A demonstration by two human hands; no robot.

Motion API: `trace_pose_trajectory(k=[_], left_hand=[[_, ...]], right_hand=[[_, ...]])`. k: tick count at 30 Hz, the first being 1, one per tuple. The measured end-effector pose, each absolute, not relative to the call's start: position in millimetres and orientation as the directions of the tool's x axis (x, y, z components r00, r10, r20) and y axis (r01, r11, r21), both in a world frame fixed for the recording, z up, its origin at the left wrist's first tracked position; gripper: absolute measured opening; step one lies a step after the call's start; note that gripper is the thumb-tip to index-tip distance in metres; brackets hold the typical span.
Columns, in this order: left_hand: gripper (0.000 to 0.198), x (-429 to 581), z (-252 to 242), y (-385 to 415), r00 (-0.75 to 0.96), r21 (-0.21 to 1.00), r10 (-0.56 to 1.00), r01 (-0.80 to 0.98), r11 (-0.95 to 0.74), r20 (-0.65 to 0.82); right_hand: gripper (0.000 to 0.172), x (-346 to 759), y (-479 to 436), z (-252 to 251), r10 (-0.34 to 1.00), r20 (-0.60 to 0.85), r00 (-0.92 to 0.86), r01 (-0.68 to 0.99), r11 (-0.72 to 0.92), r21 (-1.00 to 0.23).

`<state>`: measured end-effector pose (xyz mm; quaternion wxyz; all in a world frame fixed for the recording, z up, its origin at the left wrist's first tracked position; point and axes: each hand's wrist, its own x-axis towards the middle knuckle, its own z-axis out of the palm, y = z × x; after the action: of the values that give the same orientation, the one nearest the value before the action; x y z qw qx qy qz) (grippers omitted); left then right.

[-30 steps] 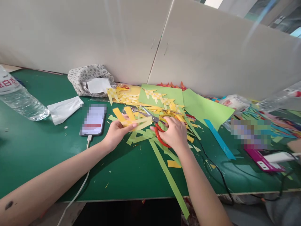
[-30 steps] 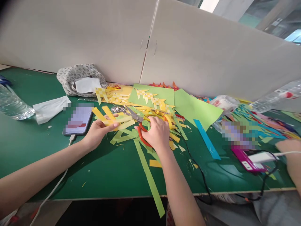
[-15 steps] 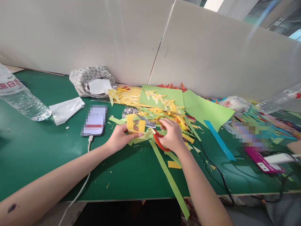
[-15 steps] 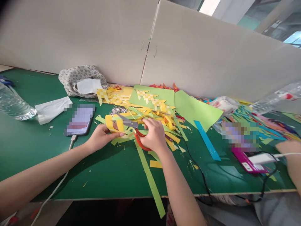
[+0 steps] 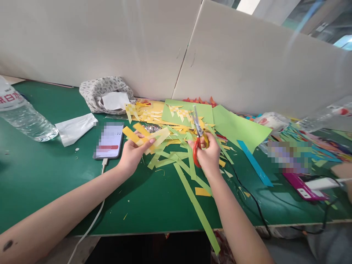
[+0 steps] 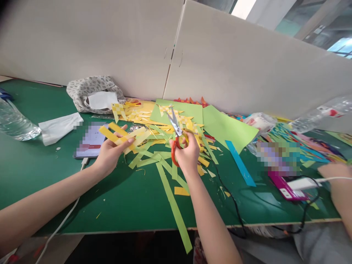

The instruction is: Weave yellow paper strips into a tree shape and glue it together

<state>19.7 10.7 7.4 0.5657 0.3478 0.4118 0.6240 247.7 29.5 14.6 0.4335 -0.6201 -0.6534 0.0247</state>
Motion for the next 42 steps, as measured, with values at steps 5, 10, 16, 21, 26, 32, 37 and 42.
trace_pose_trajectory(k=[5, 10, 16, 21, 26, 32, 37, 42], left_hand=[[0.033, 16.1, 5.2, 15.2, -0.087, 0.808, 0.986, -0.585, 0.062, -0.139], [0.031, 16.0, 4.7, 16.0, -0.06, 0.79, 0.982, -0.604, 0.108, -0.18], [0.026, 19.8, 4.2, 12.3, 0.039, 0.78, 0.988, -0.61, 0.143, -0.15], [0.03, 21.1, 6.6, 9.5, 0.129, 0.781, 0.986, -0.602, 0.164, -0.107], [0.028, 22.3, 4.2, 9.9, 0.136, 0.819, 0.985, -0.549, 0.167, -0.11], [0.024, 21.6, -2.3, 11.2, 0.14, 0.821, 0.985, -0.547, 0.162, -0.101], [0.021, 20.6, -2.9, 11.0, 0.164, 0.825, 0.982, -0.539, 0.172, -0.097], [0.022, 20.4, -1.5, 10.0, 0.183, 0.828, 0.979, -0.533, 0.173, -0.087]], right_hand=[[0.034, 237.1, 21.9, 17.7, 0.837, 0.514, -0.188, 0.896, 0.36, -0.26], [0.042, 232.8, 22.1, 14.1, 0.86, 0.412, -0.301, 0.904, 0.395, -0.165], [0.045, 227.7, 19.6, 14.2, 0.872, 0.401, -0.282, 0.899, 0.386, -0.207], [0.046, 224.6, 17.6, 14.6, 0.871, 0.403, -0.282, 0.906, 0.379, -0.187], [0.044, 221.6, 16.2, 13.0, 0.856, 0.427, -0.293, 0.903, 0.395, -0.171], [0.044, 216.6, 13.4, 13.3, 0.846, 0.432, -0.312, 0.894, 0.416, -0.168], [0.044, 215.6, 11.0, 14.5, 0.847, 0.433, -0.307, 0.893, 0.414, -0.176], [0.043, 216.1, 10.0, 14.0, 0.836, 0.445, -0.322, 0.887, 0.431, -0.168]])
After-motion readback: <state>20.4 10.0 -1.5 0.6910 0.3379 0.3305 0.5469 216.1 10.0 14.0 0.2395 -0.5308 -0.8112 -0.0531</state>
